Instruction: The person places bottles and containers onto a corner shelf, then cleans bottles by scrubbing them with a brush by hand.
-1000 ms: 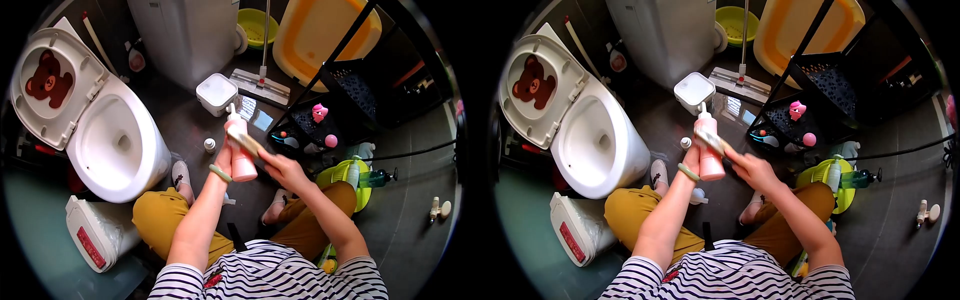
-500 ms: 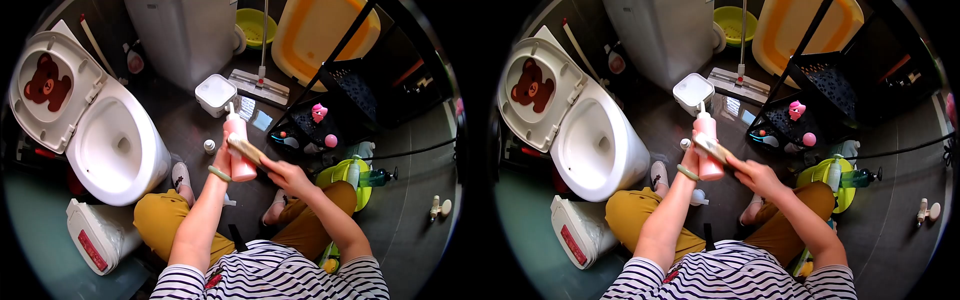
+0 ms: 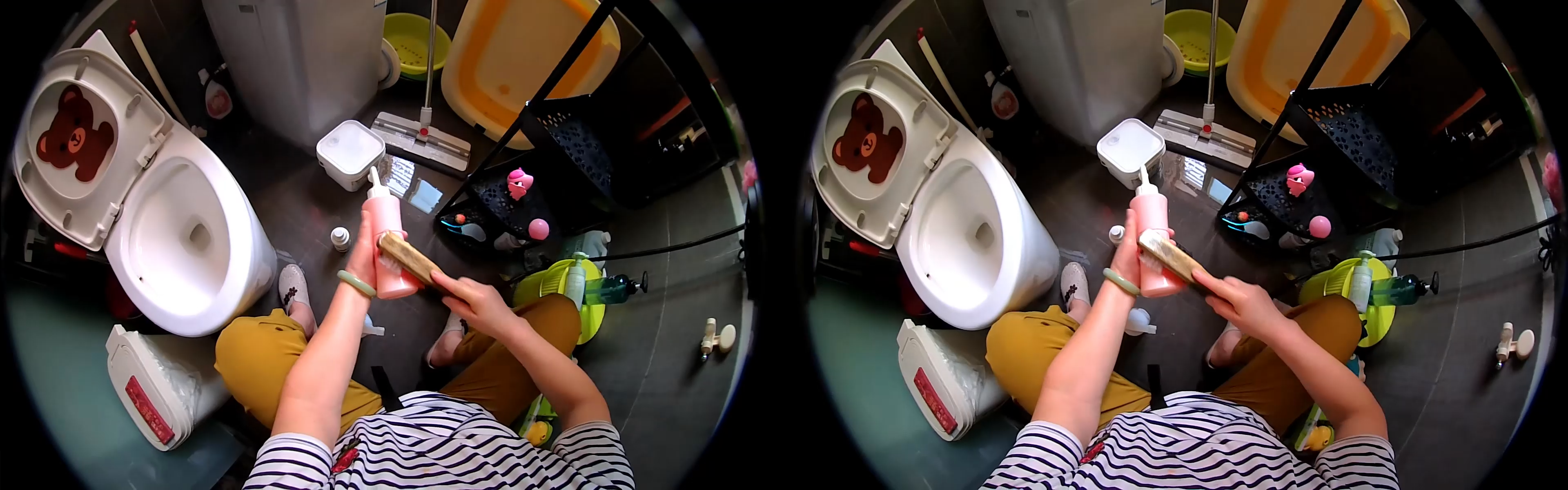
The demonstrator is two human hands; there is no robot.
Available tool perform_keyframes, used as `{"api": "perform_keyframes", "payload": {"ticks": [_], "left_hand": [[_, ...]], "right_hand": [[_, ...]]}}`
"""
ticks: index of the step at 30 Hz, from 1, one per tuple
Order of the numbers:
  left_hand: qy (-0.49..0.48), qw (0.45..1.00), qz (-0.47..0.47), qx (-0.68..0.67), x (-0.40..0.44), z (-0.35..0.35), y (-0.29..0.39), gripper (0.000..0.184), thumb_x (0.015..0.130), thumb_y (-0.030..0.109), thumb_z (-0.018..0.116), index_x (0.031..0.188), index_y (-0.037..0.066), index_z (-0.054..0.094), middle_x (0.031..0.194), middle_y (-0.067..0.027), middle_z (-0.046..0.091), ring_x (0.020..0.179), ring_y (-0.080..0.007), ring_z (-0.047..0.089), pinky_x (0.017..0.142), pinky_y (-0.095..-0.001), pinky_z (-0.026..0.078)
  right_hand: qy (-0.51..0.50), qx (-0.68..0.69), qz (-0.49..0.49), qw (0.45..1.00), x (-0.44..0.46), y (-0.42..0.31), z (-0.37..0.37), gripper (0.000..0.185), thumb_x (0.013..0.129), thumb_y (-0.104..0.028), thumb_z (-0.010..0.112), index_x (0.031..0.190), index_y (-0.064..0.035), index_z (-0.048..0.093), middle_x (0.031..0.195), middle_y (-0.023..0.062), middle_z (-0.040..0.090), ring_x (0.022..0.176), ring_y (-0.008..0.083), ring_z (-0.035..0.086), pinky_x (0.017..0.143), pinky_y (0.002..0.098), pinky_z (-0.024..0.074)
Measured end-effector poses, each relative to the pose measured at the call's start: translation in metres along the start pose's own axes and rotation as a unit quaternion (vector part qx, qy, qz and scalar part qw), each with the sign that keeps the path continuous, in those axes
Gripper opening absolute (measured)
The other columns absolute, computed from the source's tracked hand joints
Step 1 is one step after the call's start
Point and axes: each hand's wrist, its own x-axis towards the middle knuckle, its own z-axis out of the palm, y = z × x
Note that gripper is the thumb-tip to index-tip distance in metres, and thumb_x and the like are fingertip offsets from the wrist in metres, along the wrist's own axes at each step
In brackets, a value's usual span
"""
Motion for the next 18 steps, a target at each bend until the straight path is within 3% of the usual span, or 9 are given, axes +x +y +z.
{"api": "perform_keyframes", "payload": {"ticks": [2,4,8,10,11,13,15,16,18], "left_hand": [[0.009,0.995,0.059,-0.08,0.008,0.003,-0.016,0.069,0.076,0.069,0.046,0.111,0.009,0.049,0.084,-0.0077,0.06,0.072,-0.0202,0.061,0.064,-0.0358,0.054],[0.025,0.996,0.082,0.026,-0.003,0.01,-0.012,0.07,0.078,0.068,0.042,0.104,0.004,0.051,0.086,-0.0079,0.061,0.069,-0.0175,0.062,0.06,-0.0318,0.055],[0.062,0.995,0.072,0.011,-0.017,0.019,-0.005,0.068,0.078,0.067,0.043,0.101,0.004,0.053,0.081,-0.0085,0.06,0.066,-0.0198,0.062,0.058,-0.0332,0.055],[0.031,0.997,0.07,0.0,-0.015,0.012,-0.001,0.068,0.077,0.067,0.045,0.1,0.004,0.053,0.081,-0.0089,0.06,0.067,-0.0207,0.062,0.058,-0.0342,0.054],[0.002,0.998,0.066,-0.011,-0.014,0.007,-0.001,0.067,0.077,0.067,0.046,0.1,0.004,0.053,0.081,-0.0093,0.06,0.068,-0.0216,0.062,0.059,-0.0352,0.054],[-0.003,0.998,0.045,-0.048,-0.015,0.008,0.002,0.064,0.078,0.064,0.047,0.103,0.006,0.052,0.079,-0.0097,0.06,0.069,-0.0221,0.061,0.063,-0.0361,0.053],[0.01,0.997,0.046,-0.063,-0.01,0.004,0.004,0.063,0.079,0.062,0.048,0.109,0.006,0.05,0.087,-0.0116,0.062,0.072,-0.0228,0.061,0.066,-0.0381,0.053],[-0.015,0.998,0.053,0.003,-0.009,0.006,0.006,0.063,0.079,0.061,0.049,0.11,0.005,0.05,0.092,-0.0132,0.062,0.076,-0.0235,0.062,0.068,-0.0387,0.053],[0.006,0.998,0.036,-0.047,-0.017,0.025,-0.001,0.062,0.08,0.059,0.05,0.111,0.005,0.049,0.09,-0.0132,0.062,0.075,-0.0238,0.062,0.067,-0.0379,0.054]], "right_hand": [[0.071,-0.028,0.001,0.997,0.029,0.014,0.01,0.051,0.081,-0.014,0.059,0.128,-0.0266,0.045,0.072,0.0112,0.051,0.066,0.0292,0.055,0.058,0.0361,0.0449],[0.11,-0.051,0.035,0.992,0.069,0.021,0.011,0.048,0.083,-0.019,0.057,0.128,-0.0278,0.044,0.078,0.0131,0.055,0.068,0.0328,0.056,0.062,0.0386,0.0449],[0.079,0.066,0.136,0.985,0.098,0.026,-0.007,0.047,0.085,-0.021,0.054,0.13,-0.0273,0.042,0.086,0.0154,0.061,0.077,0.0258,0.061,0.068,0.0311,0.0461],[0.102,0.07,0.107,0.987,0.071,0.022,-0.014,0.047,0.086,-0.018,0.055,0.131,-0.0243,0.043,0.089,0.0148,0.061,0.077,0.0216,0.061,0.068,0.0305,0.0455],[0.121,0.073,0.019,0.99,0.052,0.022,-0.013,0.048,0.084,-0.016,0.056,0.131,-0.023,0.043,0.088,0.0138,0.06,0.075,0.0219,0.06,0.067,0.0304,0.0455],[0.072,0.065,-0.043,0.994,0.014,0.003,-0.021,0.052,0.082,-0.012,0.059,0.13,-0.0215,0.044,0.084,0.0116,0.058,0.072,0.0226,0.058,0.066,0.0305,0.0456],[-0.032,0.02,-0.011,0.999,-0.007,-0.011,-0.019,0.053,0.078,-0.004,0.06,0.129,-0.014,0.046,0.078,0.011,0.054,0.068,0.0234,0.055,0.064,0.0293,0.0452],[-0.036,-0.008,0.002,0.999,-0.006,-0.011,-0.01,0.054,0.079,-0.005,0.06,0.129,-0.0153,0.045,0.077,0.0109,0.053,0.068,0.0256,0.054,0.063,0.0304,0.0451],[0.021,-0.033,-0.015,0.999,0.018,0.003,0.006,0.053,0.08,-0.008,0.059,0.13,-0.0183,0.044,0.076,0.0119,0.052,0.069,0.0273,0.055,0.063,0.0322,0.0451]]}}
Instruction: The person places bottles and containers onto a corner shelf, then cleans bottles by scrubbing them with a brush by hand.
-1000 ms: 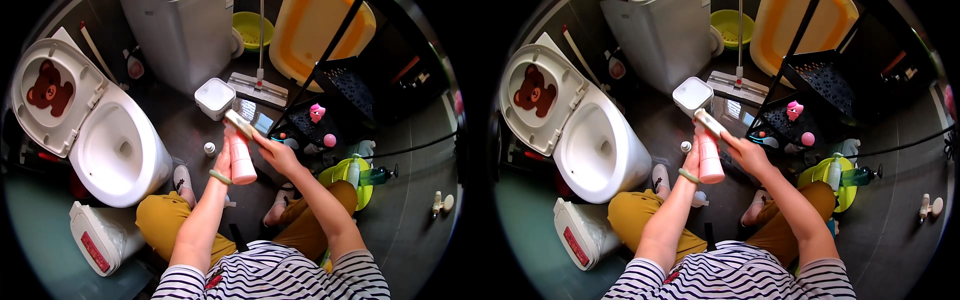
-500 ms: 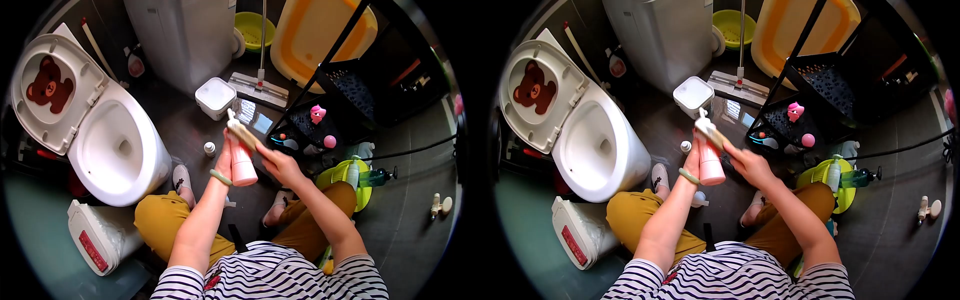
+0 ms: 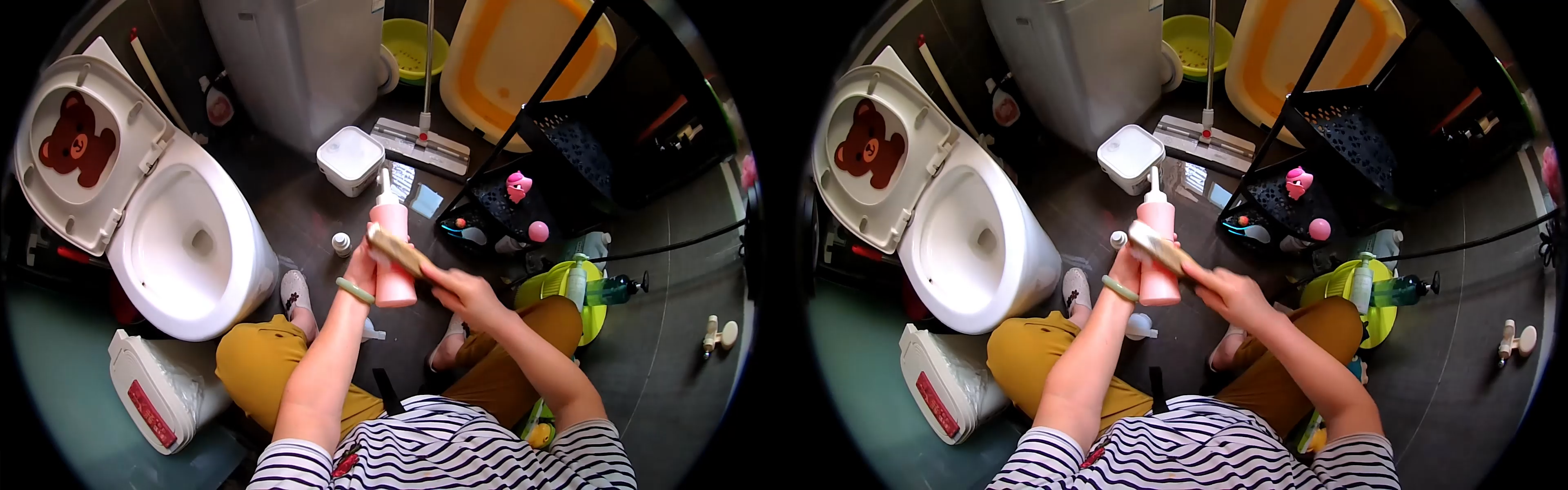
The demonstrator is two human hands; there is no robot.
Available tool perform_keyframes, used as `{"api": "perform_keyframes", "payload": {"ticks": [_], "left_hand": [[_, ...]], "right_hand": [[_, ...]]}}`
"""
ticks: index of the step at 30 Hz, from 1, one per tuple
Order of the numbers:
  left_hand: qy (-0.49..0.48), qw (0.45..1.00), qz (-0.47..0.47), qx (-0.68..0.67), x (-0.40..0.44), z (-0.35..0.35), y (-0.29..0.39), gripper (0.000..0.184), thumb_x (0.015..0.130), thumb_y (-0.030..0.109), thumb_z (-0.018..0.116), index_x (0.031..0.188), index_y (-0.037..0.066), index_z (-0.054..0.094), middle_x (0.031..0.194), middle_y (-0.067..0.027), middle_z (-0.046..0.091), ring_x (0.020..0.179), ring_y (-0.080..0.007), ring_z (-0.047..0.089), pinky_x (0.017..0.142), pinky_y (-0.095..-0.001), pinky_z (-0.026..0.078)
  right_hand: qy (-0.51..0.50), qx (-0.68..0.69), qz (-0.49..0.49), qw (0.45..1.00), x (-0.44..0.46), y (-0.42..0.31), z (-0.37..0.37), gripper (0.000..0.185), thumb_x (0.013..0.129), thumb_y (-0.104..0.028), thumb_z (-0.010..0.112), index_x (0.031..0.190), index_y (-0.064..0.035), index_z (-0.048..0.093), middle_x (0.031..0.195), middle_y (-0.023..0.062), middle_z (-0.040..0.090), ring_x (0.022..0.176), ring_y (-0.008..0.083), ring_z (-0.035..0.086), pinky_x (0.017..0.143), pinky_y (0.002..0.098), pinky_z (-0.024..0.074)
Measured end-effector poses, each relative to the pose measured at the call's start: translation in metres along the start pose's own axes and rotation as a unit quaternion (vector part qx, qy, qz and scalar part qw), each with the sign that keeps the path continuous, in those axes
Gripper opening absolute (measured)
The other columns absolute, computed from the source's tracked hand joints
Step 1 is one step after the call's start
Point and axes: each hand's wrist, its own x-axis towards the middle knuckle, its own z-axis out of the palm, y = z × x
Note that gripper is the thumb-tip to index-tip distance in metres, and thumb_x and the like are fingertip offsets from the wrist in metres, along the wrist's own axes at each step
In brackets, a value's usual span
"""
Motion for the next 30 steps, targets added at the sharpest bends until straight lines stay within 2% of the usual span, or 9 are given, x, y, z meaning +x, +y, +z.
{"api": "perform_keyframes", "payload": {"ticks": [2,8,13,14,16,22,23,27,30], "left_hand": [[-0.082,0.996,0.035,0.008,0.015,-0.028,-0.007,0.057,0.085,0.055,0.044,0.111,0.005,0.05,0.089,-0.014,0.063,0.071,-0.0242,0.063,0.062,-0.0365,0.054],[-0.046,0.995,0.07,0.062,0.005,-0.03,0.003,0.058,0.09,0.052,0.033,0.115,0.002,0.048,0.097,-0.0134,0.061,0.082,-0.0227,0.062,0.069,-0.035,0.054],[-0.015,0.999,0.045,0.01,0.005,-0.016,0.006,0.06,0.089,0.056,0.032,0.109,0.002,0.051,0.091,-0.0105,0.061,0.08,-0.021,0.061,0.067,-0.0358,0.053],[-0.057,0.997,0.021,0.038,0.008,-0.022,0.007,0.061,0.086,0.059,0.038,0.106,0.002,0.052,0.091,-0.0101,0.061,0.077,-0.0214,0.061,0.068,-0.0359,0.053],[-0.025,0.998,-0.054,0.02,0.005,-0.013,0.003,0.06,0.084,0.059,0.042,0.106,0.004,0.052,0.09,-0.0096,0.061,0.075,-0.0212,0.062,0.067,-0.0352,0.053],[0.026,0.993,0.029,0.11,-0.004,-0.019,0.001,0.065,0.083,0.064,0.038,0.111,0.006,0.051,0.089,-0.0087,0.061,0.074,-0.0197,0.063,0.059,-0.0337,0.055],[0.027,0.995,0.028,0.095,-0.006,-0.017,0.002,0.065,0.083,0.063,0.038,0.111,0.006,0.051,0.089,-0.009,0.061,0.074,-0.0201,0.063,0.059,-0.0337,0.055],[-0.011,0.997,0.055,0.052,0.003,-0.029,0.005,0.065,0.085,0.062,0.035,0.111,0.005,0.05,0.093,-0.0101,0.06,0.079,-0.0202,0.062,0.061,-0.0326,0.054],[-0.038,0.997,0.02,0.071,-0.001,-0.03,0.013,0.066,0.086,0.06,0.036,0.109,0.001,0.05,0.09,-0.0118,0.062,0.081,-0.0216,0.062,0.072,-0.0349,0.052]], "right_hand": [[0.086,-0.013,0.04,0.995,0.042,0.012,0.01,0.049,0.082,-0.02,0.058,0.128,-0.0282,0.045,0.074,0.0129,0.052,0.066,0.0311,0.056,0.059,0.0383,0.0452],[0.052,0.072,0.128,0.988,0.071,0.007,-0.024,0.044,0.085,-0.019,0.054,0.128,-0.0205,0.045,0.105,0.0156,0.06,0.09,0.0278,0.06,0.076,0.0306,0.0459],[0.0,0.114,-0.01,0.993,-0.015,-0.012,-0.019,0.051,0.079,-0.007,0.06,0.127,-0.0188,0.048,0.09,0.0108,0.06,0.081,0.0233,0.059,0.073,0.0288,0.0467],[-0.081,0.076,0.043,0.993,-0.021,-0.016,-0.016,0.051,0.079,-0.002,0.059,0.128,-0.0126,0.047,0.09,0.0121,0.059,0.08,0.0218,0.059,0.073,0.0287,0.0461],[-0.026,0.051,0.023,0.998,-0.006,-0.002,0.004,0.052,0.079,-0.003,0.059,0.128,-0.0137,0.046,0.087,0.0128,0.058,0.078,0.0246,0.058,0.072,0.0304,0.0461],[0.025,0.059,0.151,0.987,0.088,0.024,0.004,0.047,0.086,-0.021,0.054,0.131,-0.0242,0.043,0.079,0.0134,0.059,0.068,0.0218,0.058,0.069,0.0287,0.0445],[0.025,0.083,0.169,0.982,0.085,0.029,-0.001,0.046,0.085,-0.028,0.053,0.129,-0.0295,0.042,0.088,0.0175,0.061,0.079,0.031,0.061,0.07,0.034,0.0464],[0.101,0.142,0.002,0.985,0.022,0.012,-0.005,0.046,0.084,-0.014,0.057,0.129,-0.0197,0.046,0.09,0.0124,0.06,0.077,0.0243,0.06,0.068,0.0305,0.0461],[-0.025,0.074,0.001,0.997,-0.028,-0.016,-0.003,0.052,0.08,-0.01,0.061,0.128,-0.0211,0.047,0.077,0.0094,0.056,0.069,0.0267,0.057,0.063,0.0327,0.0464]]}}
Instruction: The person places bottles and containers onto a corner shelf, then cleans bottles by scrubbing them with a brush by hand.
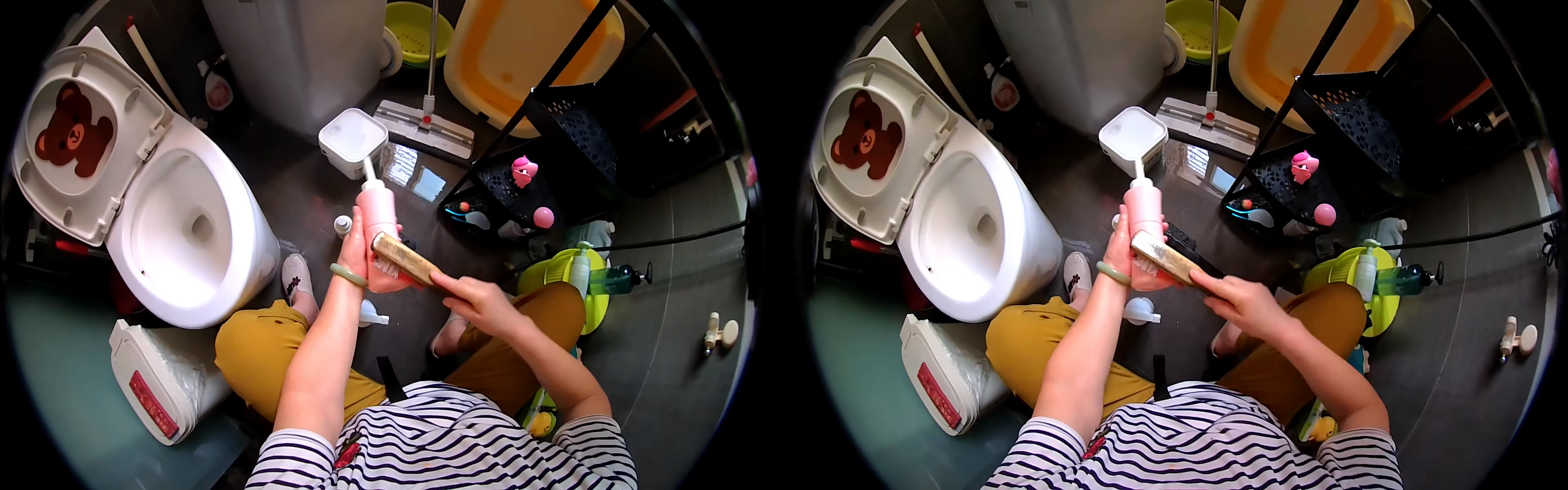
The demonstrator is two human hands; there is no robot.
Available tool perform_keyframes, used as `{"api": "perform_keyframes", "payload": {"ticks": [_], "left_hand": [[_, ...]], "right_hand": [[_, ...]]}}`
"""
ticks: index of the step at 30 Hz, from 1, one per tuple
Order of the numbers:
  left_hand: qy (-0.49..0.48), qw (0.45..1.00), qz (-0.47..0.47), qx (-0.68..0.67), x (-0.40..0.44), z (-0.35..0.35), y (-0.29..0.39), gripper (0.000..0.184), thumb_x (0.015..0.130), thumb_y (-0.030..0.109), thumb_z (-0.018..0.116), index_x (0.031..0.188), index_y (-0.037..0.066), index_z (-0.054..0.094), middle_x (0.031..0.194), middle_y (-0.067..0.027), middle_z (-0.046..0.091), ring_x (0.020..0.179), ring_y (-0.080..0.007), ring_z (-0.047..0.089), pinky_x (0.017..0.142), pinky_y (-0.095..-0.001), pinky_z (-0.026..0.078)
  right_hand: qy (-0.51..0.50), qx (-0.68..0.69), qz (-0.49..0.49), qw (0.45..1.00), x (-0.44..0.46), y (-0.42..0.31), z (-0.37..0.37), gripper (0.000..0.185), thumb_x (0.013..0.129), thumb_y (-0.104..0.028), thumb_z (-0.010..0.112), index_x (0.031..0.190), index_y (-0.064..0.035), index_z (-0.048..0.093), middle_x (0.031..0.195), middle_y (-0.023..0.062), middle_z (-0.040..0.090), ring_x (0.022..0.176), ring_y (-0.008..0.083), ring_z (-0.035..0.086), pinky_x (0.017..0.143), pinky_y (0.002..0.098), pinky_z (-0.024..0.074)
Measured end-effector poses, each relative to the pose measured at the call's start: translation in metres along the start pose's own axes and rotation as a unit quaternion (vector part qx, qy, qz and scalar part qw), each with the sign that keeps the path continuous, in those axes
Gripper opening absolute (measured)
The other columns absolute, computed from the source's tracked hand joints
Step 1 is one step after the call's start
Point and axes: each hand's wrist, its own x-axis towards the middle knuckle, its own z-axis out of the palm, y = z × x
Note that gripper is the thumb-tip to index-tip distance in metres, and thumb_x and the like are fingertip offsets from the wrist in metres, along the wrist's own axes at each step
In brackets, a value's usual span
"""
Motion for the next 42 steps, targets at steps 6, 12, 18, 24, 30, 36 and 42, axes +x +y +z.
{"api": "perform_keyframes", "payload": {"ticks": [6,12,18,24,30,36,42], "left_hand": [[0.0,0.999,0.032,0.013,0.005,0.005,-0.018,0.057,0.09,0.053,0.033,0.114,0.005,0.049,0.096,-0.0122,0.06,0.082,-0.0223,0.061,0.066,-0.0343,0.054],[-0.01,0.997,0.067,-0.024,0.002,0.014,-0.006,0.059,0.091,0.053,0.029,0.119,0.004,0.046,0.101,-0.012,0.059,0.091,-0.0227,0.059,0.073,-0.0369,0.053],[0.012,0.998,-0.054,-0.01,0.003,0.013,-0.007,0.068,0.077,0.067,0.045,0.105,0.006,0.053,0.088,-0.0078,0.061,0.078,-0.0203,0.062,0.07,-0.035,0.053],[0.048,0.999,-0.013,0.009,-0.006,0.028,-0.008,0.057,0.08,0.061,0.047,0.103,0.009,0.055,0.081,-0.0089,0.062,0.065,-0.0189,0.063,0.055,-0.031,0.055],[0.085,0.993,0.02,-0.083,-0.005,0.039,-0.003,0.061,0.082,0.058,0.047,0.113,0.005,0.05,0.091,-0.0115,0.062,0.077,-0.0205,0.062,0.067,-0.033,0.053],[0.0,0.997,-0.032,-0.074,0.007,0.02,-0.018,0.049,0.09,0.049,0.039,0.113,0.007,0.049,0.093,-0.0117,0.062,0.078,-0.0196,0.061,0.066,-0.0331,0.053],[0.039,0.999,0.021,-0.009,0.007,0.0,-0.018,0.053,0.09,0.05,0.038,0.111,0.003,0.05,0.092,-0.0114,0.061,0.078,-0.0211,0.062,0.065,-0.0338,0.054]], "right_hand": [[0.126,-0.114,0.064,0.983,0.091,0.033,0.003,0.045,0.084,-0.025,0.056,0.127,-0.027,0.046,0.082,0.0141,0.058,0.072,0.0317,0.058,0.065,0.0373,0.0469],[0.094,0.129,0.097,0.982,0.062,0.009,-0.023,0.048,0.084,-0.014,0.057,0.13,-0.0233,0.044,0.103,0.015,0.059,0.086,0.0289,0.06,0.073,0.0307,0.0468],[0.017,-0.001,0.005,1.0,0.008,0.011,0.008,0.053,0.08,-0.011,0.06,0.13,-0.0226,0.044,0.076,0.0098,0.055,0.071,0.0274,0.057,0.064,0.0337,0.0469],[0.1,0.038,0.121,0.987,0.101,0.036,-0.005,0.046,0.085,-0.021,0.054,0.13,-0.026,0.043,0.1,0.0166,0.059,0.079,0.0287,0.06,0.071,0.0318,0.0463],[0.079,0.063,-0.038,0.994,0.015,-0.009,-0.026,0.05,0.082,-0.011,0.058,0.129,-0.0247,0.045,0.092,0.0111,0.06,0.077,0.026,0.06,0.07,0.0293,0.0469],[0.067,-0.097,0.008,0.993,0.032,0.022,0.004,0.051,0.082,-0.019,0.059,0.129,-0.0304,0.043,0.071,0.0104,0.051,0.063,0.0292,0.055,0.055,0.037,0.0451],[0.121,-0.048,0.048,0.99,0.084,0.037,-0.015,0.046,0.082,-0.019,0.057,0.127,-0.0264,0.046,0.076,0.0123,0.055,0.068,0.0286,0.057,0.061,0.0353,0.0455]]}}
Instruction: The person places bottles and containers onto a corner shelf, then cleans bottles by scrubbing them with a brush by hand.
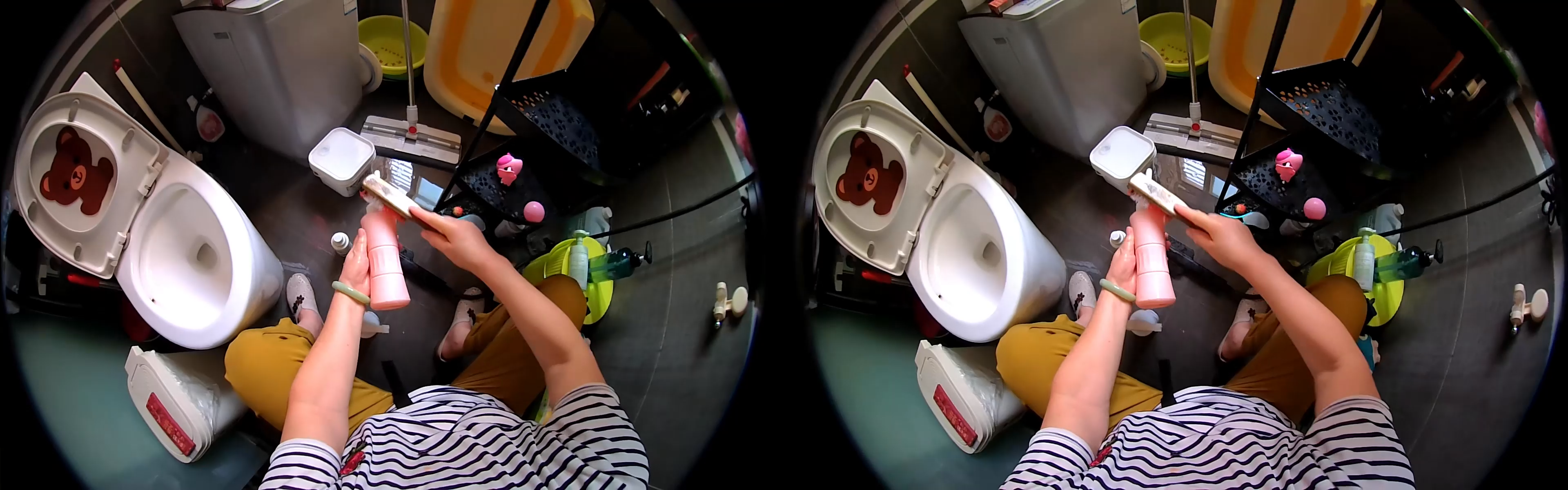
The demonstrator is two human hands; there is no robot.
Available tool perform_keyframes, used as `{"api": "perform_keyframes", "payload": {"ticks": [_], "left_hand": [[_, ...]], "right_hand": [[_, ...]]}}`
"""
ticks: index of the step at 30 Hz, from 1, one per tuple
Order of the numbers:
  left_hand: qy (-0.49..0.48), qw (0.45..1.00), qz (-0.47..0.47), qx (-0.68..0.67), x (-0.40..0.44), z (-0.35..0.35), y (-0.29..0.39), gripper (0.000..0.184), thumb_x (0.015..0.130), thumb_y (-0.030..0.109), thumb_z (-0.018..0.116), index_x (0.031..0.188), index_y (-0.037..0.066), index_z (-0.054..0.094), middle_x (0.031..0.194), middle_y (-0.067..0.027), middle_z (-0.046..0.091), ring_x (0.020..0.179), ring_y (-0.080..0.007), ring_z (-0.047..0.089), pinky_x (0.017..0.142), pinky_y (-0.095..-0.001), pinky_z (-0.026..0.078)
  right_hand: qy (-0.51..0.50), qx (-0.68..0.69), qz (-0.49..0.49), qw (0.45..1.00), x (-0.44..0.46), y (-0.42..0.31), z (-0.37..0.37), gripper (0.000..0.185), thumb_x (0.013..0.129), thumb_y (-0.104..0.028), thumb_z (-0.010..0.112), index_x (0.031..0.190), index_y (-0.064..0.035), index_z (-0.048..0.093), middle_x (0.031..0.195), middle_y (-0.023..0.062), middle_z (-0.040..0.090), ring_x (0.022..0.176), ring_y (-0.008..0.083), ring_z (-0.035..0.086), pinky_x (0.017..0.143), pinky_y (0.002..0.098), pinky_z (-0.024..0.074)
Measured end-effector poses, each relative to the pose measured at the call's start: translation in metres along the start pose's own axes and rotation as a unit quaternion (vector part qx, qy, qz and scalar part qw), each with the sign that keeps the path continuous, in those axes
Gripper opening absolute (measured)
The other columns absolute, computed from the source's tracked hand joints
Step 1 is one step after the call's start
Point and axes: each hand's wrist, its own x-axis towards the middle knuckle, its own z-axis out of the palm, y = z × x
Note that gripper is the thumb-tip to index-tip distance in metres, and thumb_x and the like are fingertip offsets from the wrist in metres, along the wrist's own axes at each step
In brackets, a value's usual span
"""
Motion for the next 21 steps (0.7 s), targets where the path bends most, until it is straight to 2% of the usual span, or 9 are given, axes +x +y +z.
{"api": "perform_keyframes", "payload": {"ticks": [3,6,8,10,12,13,15,19,21], "left_hand": [[-0.037,0.999,-0.022,-0.013,-0.003,0.0,0.005,0.056,0.088,0.052,0.041,0.109,0.001,0.05,0.091,-0.0133,0.061,0.077,-0.0203,0.062,0.065,-0.0325,0.054],[-0.034,0.996,0.016,0.082,0.004,-0.008,0.005,0.055,0.089,0.052,0.04,0.108,0.001,0.051,0.092,-0.0136,0.061,0.076,-0.0219,0.062,0.064,-0.0345,0.054],[-0.01,1.0,-0.005,0.017,0.002,0.005,0.0,0.046,0.088,0.047,0.047,0.112,0.008,0.047,0.091,-0.0102,0.06,0.076,-0.0193,0.061,0.063,-0.0331,0.053],[-0.094,0.995,0.02,0.036,0.003,0.008,0.0,0.048,0.085,0.043,0.054,0.117,0.008,0.044,0.099,-0.0061,0.057,0.082,-0.0169,0.059,0.066,-0.0316,0.053],[-0.044,0.996,0.043,0.058,-0.004,0.007,-0.001,0.05,0.085,0.041,0.056,0.12,0.007,0.042,0.103,-0.0053,0.056,0.086,-0.016,0.058,0.072,-0.0306,0.052],[-0.039,0.993,0.074,0.083,-0.007,0.014,0.001,0.051,0.084,0.039,0.058,0.12,0.007,0.042,0.105,-0.0043,0.055,0.089,-0.0153,0.057,0.076,-0.0304,0.05],[-0.047,0.99,0.085,0.105,-0.015,0.026,0.011,0.055,0.079,0.029,0.068,0.122,0.008,0.042,0.108,-0.0023,0.053,0.098,-0.014,0.053,0.085,-0.0307,0.045],[-0.028,0.979,0.062,0.194,-0.013,0.024,0.013,0.062,0.069,0.012,0.075,0.121,0.006,0.041,0.111,-0.0033,0.051,0.101,-0.0146,0.051,0.089,-0.0299,0.041],[-0.004,0.965,0.112,0.238,-0.009,0.025,0.008,0.065,0.068,0.012,0.076,0.121,0.006,0.04,0.112,-0.004,0.05,0.103,-0.0151,0.049,0.09,-0.0298,0.04]], "right_hand": [[-0.068,0.002,-0.049,0.996,-0.05,-0.026,-0.021,0.051,0.077,-0.005,0.062,0.126,-0.0159,0.05,0.08,0.0122,0.058,0.07,0.0235,0.058,0.066,0.0301,0.0472],[-0.141,-0.079,-0.059,0.985,-0.088,-0.035,-0.015,0.054,0.076,-0.01,0.064,0.126,-0.0224,0.049,0.07,0.0092,0.051,0.06,0.0259,0.054,0.055,0.0332,0.0462],[-0.073,-0.08,-0.044,0.993,-0.073,-0.018,-0.003,0.053,0.078,-0.011,0.062,0.127,-0.0234,0.048,0.068,0.0099,0.05,0.06,0.0286,0.053,0.055,0.0338,0.0454],[-0.01,-0.041,0.002,0.999,-0.044,-0.009,-0.001,0.05,0.081,-0.017,0.06,0.128,-0.0278,0.046,0.075,0.0104,0.056,0.066,0.0263,0.058,0.06,0.0325,0.0468],[0.007,0.1,0.045,0.994,-0.018,0.0,-0.005,0.049,0.084,-0.015,0.057,0.131,-0.0223,0.043,0.097,0.0088,0.062,0.083,0.0161,0.06,0.073,0.025,0.0456],[-0.032,0.203,0.102,0.973,-0.011,-0.001,-0.016,0.048,0.087,-0.012,0.054,0.133,-0.0153,0.041,0.117,0.0049,0.057,0.099,0.0071,0.052,0.085,0.0198,0.0389],[-0.021,0.303,0.073,0.95,-0.003,-0.016,-0.037,0.046,0.088,-0.01,0.052,0.133,-0.0097,0.04,0.124,0.0021,0.048,0.109,0.0068,0.044,0.092,0.0202,0.0333],[-0.013,0.295,0.077,0.952,-0.005,-0.039,-0.065,0.047,0.089,-0.012,0.051,0.134,-0.016,0.04,0.082,-0.0071,0.046,0.059,0.0011,0.033,0.052,0.0148,0.0273],[-0.013,0.298,0.045,0.953,-0.007,-0.047,-0.065,0.047,0.088,-0.008,0.052,0.133,-0.0114,0.04,0.105,-0.0017,0.049,0.086,0.0045,0.042,0.074,0.0175,0.0336]]}}
